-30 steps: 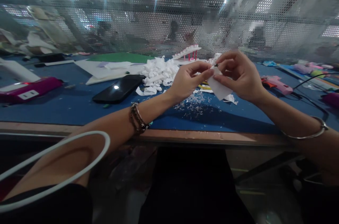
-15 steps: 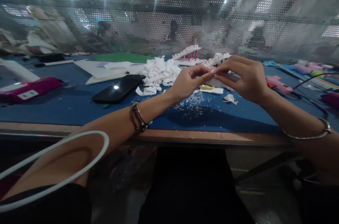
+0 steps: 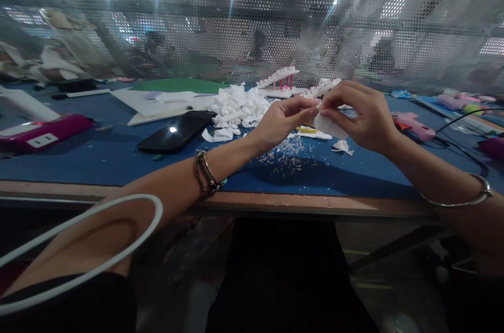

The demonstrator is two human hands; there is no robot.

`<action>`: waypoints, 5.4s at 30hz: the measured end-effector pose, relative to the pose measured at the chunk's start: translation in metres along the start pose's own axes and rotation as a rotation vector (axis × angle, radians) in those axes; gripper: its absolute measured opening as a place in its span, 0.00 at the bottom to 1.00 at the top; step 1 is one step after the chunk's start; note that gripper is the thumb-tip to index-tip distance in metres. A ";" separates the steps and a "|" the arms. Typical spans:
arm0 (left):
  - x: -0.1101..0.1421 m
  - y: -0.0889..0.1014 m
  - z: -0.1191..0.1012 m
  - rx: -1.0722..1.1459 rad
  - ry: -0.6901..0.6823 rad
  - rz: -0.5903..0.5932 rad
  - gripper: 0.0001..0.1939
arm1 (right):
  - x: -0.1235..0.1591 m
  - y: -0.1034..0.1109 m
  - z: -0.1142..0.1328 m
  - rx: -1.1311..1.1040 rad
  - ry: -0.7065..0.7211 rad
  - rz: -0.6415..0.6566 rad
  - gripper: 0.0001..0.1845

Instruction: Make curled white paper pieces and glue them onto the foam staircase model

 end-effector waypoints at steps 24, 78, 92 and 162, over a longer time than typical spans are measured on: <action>0.003 -0.003 -0.006 -0.405 -0.082 -0.073 0.21 | 0.001 -0.015 0.002 -0.198 -0.155 -0.148 0.03; -0.001 0.003 -0.008 -0.212 -0.061 -0.032 0.18 | 0.002 -0.001 0.003 0.024 0.097 -0.059 0.05; -0.001 0.001 -0.003 -0.018 0.018 0.065 0.17 | 0.003 0.001 0.004 0.157 0.084 -0.012 0.07; -0.001 0.006 0.003 -0.123 -0.063 -0.034 0.18 | -0.001 -0.020 -0.007 -0.646 -0.226 -0.053 0.09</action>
Point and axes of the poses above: each hand's wrist, its own x-axis away from the middle knuckle, its own y-axis out of the back of the hand, z = x × y, the point moved 1 cm from there along -x, towards the middle knuckle, and after that the axes turned 15 degrees about z, right-handed, at the moved point
